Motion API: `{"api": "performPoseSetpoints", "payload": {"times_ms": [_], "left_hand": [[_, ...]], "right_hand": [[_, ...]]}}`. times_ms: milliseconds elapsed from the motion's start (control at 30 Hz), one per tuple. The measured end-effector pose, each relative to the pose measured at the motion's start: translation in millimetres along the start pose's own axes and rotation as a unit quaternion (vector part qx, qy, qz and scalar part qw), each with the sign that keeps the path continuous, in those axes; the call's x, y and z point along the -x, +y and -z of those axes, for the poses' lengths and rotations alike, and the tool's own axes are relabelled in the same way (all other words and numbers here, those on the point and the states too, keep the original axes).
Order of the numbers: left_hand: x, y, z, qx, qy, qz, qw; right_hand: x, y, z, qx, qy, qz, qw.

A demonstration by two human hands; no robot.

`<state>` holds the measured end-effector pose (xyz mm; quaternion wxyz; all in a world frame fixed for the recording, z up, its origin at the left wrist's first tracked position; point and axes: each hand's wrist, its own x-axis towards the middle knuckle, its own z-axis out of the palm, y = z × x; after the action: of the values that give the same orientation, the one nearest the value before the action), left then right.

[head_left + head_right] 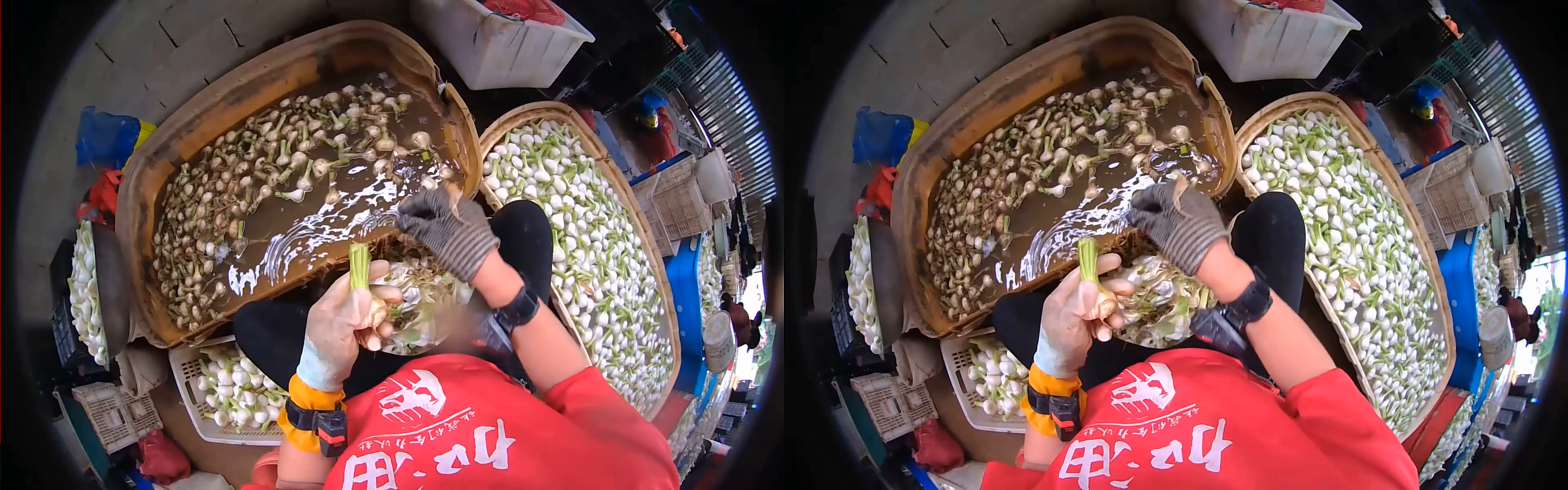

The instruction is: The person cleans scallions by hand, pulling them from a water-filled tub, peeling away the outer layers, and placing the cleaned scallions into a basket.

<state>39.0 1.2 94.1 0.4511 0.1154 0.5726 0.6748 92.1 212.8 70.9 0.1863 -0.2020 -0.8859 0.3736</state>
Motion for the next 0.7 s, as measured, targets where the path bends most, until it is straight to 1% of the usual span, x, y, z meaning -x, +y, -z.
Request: {"api": "performPoseSetpoints", "payload": {"times_ms": [33, 100, 133, 167, 200, 233, 267, 300, 333, 367, 400, 433, 500, 533, 567, 633, 667, 700], "left_hand": [[0, 1, 0, 0.003, 0.001, 0.002, 1.0], [1, 5, 2, -0.045, -0.019, -0.004, 0.999], [1, 8, -2, -0.06, -0.011, 0.007, 0.998], [-2, 1, 2, -0.062, -0.014, 0.011, 0.998], [-5, -11, 8, -0.079, -0.025, -0.025, 0.996], [-8, -18, 11, -0.094, -0.036, -0.062, 0.993], [-10, -12, 8, -0.045, -0.017, -0.01, 0.999], [-17, -20, 12, -0.044, -0.018, -0.008, 0.999], [-27, -36, 22, -0.103, 0.002, -0.064, 0.993], [-33, -44, 28, -0.161, 0.025, -0.118, 0.98], [-35, -39, 22, -0.085, 0.053, -0.087, 0.991], [-38, -44, 25, -0.084, 0.057, -0.085, 0.991], [-54, -65, 42, -0.099, 0.126, -0.06, 0.985], [-59, -74, 57, 0.046, 0.131, -0.101, 0.985], [-65, -61, 70, 0.148, 0.127, -0.051, 0.979], [-67, -37, 94, 0.246, 0.13, -0.016, 0.96], [-66, -30, 100, 0.166, 0.112, -0.013, 0.98], [-65, -20, 102, 0.084, 0.016, 0.034, 0.996]], "right_hand": [[8, -3, -2, -0.04, -0.046, 0.0, 0.998], [17, -5, -15, -0.024, -0.012, 0.178, 0.984], [19, -6, -19, -0.025, -0.011, 0.173, 0.984], [21, -6, -22, 0.011, -0.034, 0.211, 0.977], [22, -8, -25, 0.047, -0.057, 0.248, 0.966], [11, -44, -7, 0.033, -0.222, -0.076, 0.972], [10, -46, -9, 0.013, -0.202, -0.078, 0.976], [11, -46, -11, -0.007, -0.184, -0.078, 0.98], [14, -41, -19, -0.007, -0.186, -0.078, 0.979], [19, -32, -32, -0.012, -0.143, -0.054, 0.988], [23, -30, -38, -0.018, -0.1, -0.03, 0.994], [28, -31, -40, -0.019, -0.104, -0.029, 0.994], [32, -40, -31, -0.097, -0.079, -0.089, 0.988], [36, -46, -20, -0.107, -0.061, -0.059, 0.991], [38, -39, -18, -0.109, -0.061, -0.061, 0.99], [40, -20, -12, -0.171, 0.126, 0.008, 0.977], [33, -12, 9, -0.08, 0.186, 0.033, 0.979], [22, -4, 33, 0.008, 0.243, 0.059, 0.968]]}}
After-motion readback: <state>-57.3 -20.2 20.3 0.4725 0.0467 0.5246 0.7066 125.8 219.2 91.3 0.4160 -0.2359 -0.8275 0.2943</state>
